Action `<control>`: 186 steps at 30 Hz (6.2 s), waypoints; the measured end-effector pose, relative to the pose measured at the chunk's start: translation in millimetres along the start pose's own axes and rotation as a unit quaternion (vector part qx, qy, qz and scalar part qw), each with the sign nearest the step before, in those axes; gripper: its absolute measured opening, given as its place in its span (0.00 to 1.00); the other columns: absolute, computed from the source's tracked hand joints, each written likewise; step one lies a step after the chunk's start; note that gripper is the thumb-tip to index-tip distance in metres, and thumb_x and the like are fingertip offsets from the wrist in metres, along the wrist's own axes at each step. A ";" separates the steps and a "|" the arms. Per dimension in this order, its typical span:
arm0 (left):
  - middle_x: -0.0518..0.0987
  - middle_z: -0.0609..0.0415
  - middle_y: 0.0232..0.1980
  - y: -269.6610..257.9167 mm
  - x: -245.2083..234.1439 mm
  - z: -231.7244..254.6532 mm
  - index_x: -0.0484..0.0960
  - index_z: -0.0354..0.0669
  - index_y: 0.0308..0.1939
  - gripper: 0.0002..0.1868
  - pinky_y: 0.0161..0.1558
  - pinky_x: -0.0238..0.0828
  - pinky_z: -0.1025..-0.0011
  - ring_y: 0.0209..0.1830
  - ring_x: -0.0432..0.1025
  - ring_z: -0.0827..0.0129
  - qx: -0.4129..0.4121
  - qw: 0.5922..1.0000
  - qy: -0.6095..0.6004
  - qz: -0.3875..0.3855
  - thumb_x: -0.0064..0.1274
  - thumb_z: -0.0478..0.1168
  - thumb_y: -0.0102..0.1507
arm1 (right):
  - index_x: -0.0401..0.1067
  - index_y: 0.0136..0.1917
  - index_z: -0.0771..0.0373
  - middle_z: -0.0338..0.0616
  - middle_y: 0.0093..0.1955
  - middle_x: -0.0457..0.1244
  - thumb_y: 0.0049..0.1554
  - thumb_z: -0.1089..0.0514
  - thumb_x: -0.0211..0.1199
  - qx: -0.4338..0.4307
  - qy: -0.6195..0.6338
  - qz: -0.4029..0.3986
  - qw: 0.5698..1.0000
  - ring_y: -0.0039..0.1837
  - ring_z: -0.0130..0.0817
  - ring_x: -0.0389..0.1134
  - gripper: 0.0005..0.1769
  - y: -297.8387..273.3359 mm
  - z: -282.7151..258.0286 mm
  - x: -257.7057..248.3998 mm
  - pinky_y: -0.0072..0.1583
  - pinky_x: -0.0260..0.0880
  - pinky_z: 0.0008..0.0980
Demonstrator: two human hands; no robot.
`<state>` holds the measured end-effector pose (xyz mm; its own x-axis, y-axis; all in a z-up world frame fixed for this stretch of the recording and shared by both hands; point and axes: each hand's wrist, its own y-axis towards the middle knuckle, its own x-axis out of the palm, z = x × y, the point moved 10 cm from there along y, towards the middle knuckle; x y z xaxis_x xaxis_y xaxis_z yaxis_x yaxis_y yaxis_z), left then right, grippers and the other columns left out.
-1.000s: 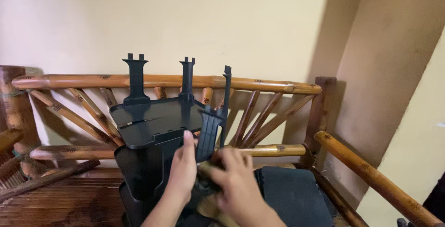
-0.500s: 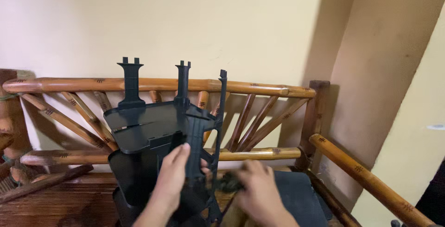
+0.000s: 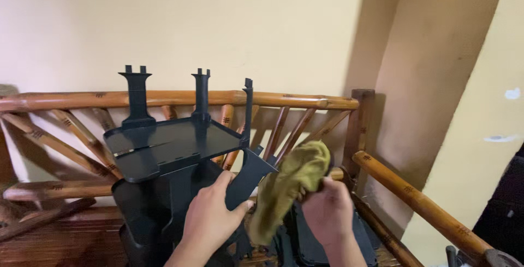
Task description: The person wipes black plastic furniture parts with a cloth and then attaches them to a standing frame. The person handles several small plastic components and a larger tray-like part, cleaning each before fitting them into place on the frame.
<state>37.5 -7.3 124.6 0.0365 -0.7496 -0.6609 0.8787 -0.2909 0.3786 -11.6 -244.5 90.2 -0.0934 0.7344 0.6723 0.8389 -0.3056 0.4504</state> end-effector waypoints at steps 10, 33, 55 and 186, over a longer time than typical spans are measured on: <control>0.80 0.34 0.32 -7.3 16.0 19.8 0.77 0.46 0.59 0.22 0.42 0.72 0.55 0.36 0.78 0.43 0.042 0.993 0.004 -0.109 0.60 0.44 0.62 | 0.69 0.62 0.70 0.56 0.57 0.61 0.51 0.50 0.71 -0.300 -0.738 -0.053 0.602 0.62 0.53 0.62 0.31 -13.9 -34.4 123.8 0.62 0.63 0.44; 0.81 0.51 0.27 -5.2 88.6 -0.8 0.79 0.43 0.57 0.15 0.29 0.74 0.68 0.22 0.74 0.71 -0.017 0.951 -0.270 -0.152 0.49 0.41 0.68 | 0.74 0.43 0.62 0.40 0.34 0.64 0.65 0.33 0.56 0.002 -0.193 0.308 0.932 0.33 0.30 0.62 0.30 78.9 55.2 -85.0 0.36 0.60 0.33; 0.80 0.51 0.37 23.1 60.1 -5.4 0.87 0.37 0.45 0.27 0.46 0.70 0.67 0.39 0.74 0.70 0.074 0.950 -0.297 0.062 0.42 0.56 0.68 | 0.39 0.81 0.69 0.66 0.77 0.53 0.64 0.55 0.54 -0.294 -0.401 0.085 0.863 0.76 0.50 0.58 0.40 -5.0 38.4 66.2 0.71 0.56 0.38; 0.86 0.52 0.43 52.1 -14.6 45.2 0.78 0.35 0.49 0.09 0.43 0.77 0.71 0.39 0.79 0.73 0.076 0.887 -0.456 0.016 0.47 0.32 0.66 | 0.79 0.52 0.70 0.48 0.50 0.70 0.51 0.72 0.58 -0.241 -0.552 0.038 0.797 0.52 0.38 0.72 0.16 -2.8 -47.1 16.5 0.56 0.68 0.40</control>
<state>61.2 -38.3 183.3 -0.3999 -0.9082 0.1236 0.8074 -0.2852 0.5165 -40.8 -260.1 127.8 0.6997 0.7076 -0.0982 0.4906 -0.3760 0.7861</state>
